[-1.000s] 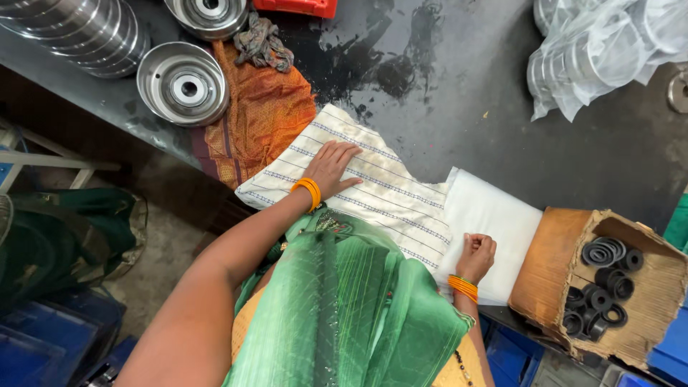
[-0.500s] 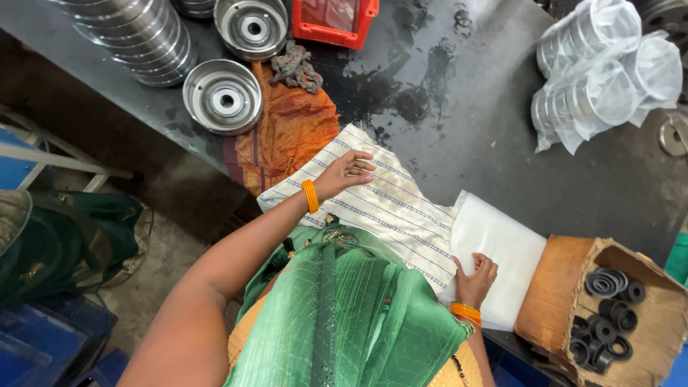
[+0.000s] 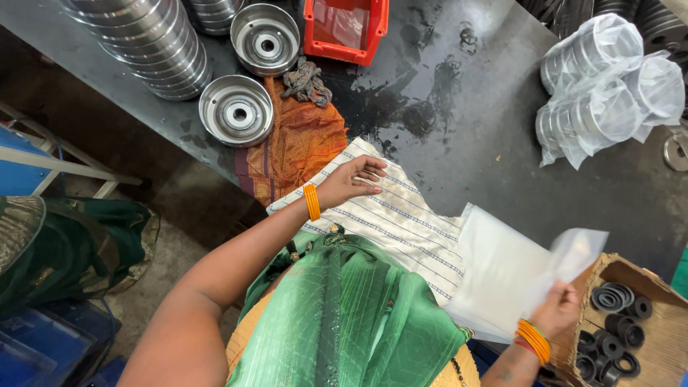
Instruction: The person repeatedly picks up cylindrical metal parts, places them into clear plastic bags, and sets the wrapped items aside. She also wipes the metal parts with a cloth before wrapping them.
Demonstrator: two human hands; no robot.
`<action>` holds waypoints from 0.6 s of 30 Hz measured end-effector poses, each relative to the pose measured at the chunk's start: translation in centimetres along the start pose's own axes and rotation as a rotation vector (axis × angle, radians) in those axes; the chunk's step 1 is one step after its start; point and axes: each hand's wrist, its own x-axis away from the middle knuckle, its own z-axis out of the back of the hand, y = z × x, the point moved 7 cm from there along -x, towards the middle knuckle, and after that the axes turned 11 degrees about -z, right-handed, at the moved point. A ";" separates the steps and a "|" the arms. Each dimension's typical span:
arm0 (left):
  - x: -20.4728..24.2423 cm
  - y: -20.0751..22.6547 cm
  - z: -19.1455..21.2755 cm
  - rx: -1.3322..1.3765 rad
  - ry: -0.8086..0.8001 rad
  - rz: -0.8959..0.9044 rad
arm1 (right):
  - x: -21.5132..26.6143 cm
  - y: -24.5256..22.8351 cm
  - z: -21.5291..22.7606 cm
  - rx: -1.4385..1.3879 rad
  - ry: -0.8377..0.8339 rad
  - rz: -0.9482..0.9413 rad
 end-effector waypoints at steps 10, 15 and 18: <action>-0.8 1.5 -5.4 0.235 -0.112 0.065 | 15.2 -12.7 -23.8 -0.028 -0.692 0.551; 1.1 2.9 -1.2 0.334 0.207 0.000 | 16.3 -16.6 -25.1 -0.032 -0.551 0.598; 2.3 3.3 1.3 0.424 0.220 0.010 | 11.5 -14.7 -27.0 -0.275 -0.718 0.105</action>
